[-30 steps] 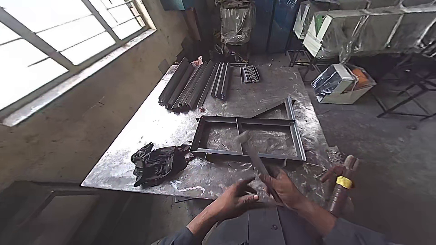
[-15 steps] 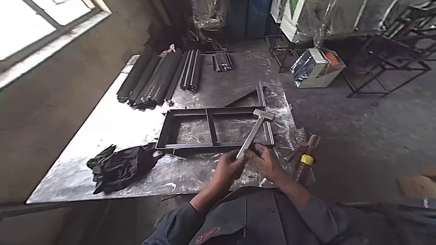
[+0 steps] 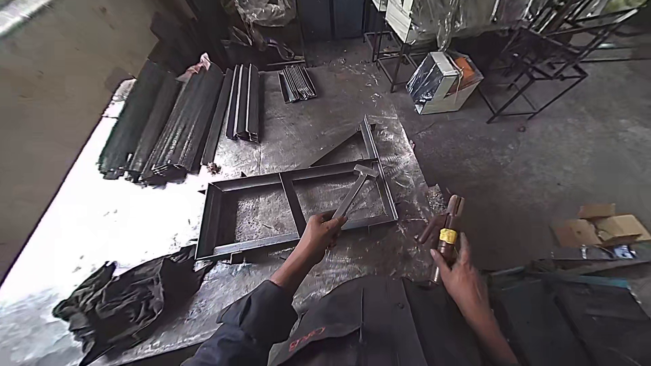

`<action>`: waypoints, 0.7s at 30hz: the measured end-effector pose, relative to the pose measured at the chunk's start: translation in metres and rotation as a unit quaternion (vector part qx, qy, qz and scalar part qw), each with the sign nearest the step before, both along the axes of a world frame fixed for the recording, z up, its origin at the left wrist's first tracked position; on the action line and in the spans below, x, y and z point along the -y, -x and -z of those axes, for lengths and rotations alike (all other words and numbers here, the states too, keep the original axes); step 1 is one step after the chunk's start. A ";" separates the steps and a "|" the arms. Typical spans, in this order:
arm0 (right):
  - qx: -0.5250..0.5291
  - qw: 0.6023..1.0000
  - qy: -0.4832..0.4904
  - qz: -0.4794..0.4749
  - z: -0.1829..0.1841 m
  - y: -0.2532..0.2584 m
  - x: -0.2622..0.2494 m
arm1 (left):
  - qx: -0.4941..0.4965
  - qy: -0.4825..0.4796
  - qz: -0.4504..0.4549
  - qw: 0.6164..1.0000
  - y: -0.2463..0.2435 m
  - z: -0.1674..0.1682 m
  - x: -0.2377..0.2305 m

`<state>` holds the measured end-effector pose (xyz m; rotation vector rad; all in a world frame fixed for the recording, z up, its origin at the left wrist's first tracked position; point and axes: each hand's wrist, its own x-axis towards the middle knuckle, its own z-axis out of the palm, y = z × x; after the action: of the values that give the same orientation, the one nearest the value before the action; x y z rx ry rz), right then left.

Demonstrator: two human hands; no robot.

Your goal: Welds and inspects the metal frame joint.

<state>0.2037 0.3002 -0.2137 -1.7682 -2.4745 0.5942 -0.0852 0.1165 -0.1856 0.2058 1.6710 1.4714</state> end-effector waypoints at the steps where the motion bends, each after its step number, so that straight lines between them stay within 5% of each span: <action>1: 0.030 0.999 0.020 0.016 -0.001 0.008 0.004 | -0.005 0.003 0.008 1.000 0.002 0.002 -0.006; 5: 0.070 0.996 0.022 0.057 0.003 0.025 0.000 | -0.028 0.028 0.073 0.997 0.010 0.000 -0.024; 9: -0.158 0.986 -0.015 0.048 0.020 0.003 0.005 | -0.125 0.091 0.164 0.974 0.017 -0.003 -0.027; 11: -0.331 0.941 0.037 0.055 0.014 -0.003 0.013 | -0.228 0.145 0.216 0.938 0.019 -0.009 -0.032; 14: -0.538 0.823 0.141 0.118 -0.021 0.005 0.029 | -0.293 0.155 0.230 0.915 0.017 -0.009 -0.036; 21: -0.624 0.717 0.307 0.054 -0.084 0.009 0.049 | -0.285 0.125 0.223 0.924 0.020 0.003 -0.033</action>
<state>0.1944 0.2514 -0.1294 -0.8800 -1.2165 1.9101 -0.1054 0.1493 -0.1889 0.8792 2.0692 0.8826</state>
